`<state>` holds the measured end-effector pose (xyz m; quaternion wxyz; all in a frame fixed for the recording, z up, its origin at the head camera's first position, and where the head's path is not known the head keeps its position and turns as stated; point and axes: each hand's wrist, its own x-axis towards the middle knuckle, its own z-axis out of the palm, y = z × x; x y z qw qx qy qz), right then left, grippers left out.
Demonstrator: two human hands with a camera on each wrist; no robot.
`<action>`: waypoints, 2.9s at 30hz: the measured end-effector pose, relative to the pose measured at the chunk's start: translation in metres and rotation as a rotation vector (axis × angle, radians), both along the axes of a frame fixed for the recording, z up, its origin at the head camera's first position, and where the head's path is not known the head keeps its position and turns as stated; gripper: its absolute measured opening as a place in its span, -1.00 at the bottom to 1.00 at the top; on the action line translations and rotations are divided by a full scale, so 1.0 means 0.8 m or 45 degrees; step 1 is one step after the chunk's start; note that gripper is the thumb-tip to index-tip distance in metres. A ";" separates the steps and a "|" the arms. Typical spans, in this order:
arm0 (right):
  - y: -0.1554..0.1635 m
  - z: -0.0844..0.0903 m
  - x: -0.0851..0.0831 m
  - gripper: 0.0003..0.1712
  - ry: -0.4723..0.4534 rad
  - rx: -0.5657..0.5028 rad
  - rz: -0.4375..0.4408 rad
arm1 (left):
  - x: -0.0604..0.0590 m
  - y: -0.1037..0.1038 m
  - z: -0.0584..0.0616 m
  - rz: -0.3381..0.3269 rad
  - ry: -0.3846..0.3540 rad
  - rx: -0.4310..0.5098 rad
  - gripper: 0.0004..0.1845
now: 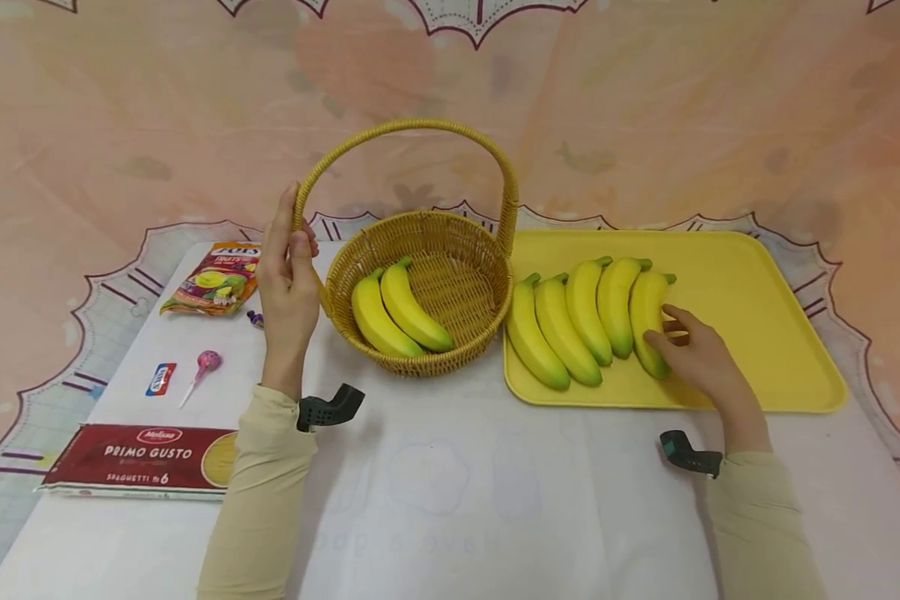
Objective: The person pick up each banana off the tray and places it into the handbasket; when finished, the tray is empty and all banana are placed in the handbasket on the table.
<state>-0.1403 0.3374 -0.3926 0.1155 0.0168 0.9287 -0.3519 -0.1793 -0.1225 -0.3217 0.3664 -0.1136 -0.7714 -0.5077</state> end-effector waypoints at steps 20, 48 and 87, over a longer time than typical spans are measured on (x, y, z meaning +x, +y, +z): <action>-0.055 0.035 0.047 -0.22 0.241 0.022 0.301 | 0.000 0.003 0.000 -0.012 0.010 0.088 -0.59; -0.234 0.069 -0.029 -0.36 0.426 0.000 0.476 | 0.000 0.005 -0.005 -0.006 0.029 0.099 -0.58; -0.217 0.037 -0.055 -0.72 0.762 -0.162 0.184 | 0.001 0.010 -0.007 0.038 0.051 0.109 -0.58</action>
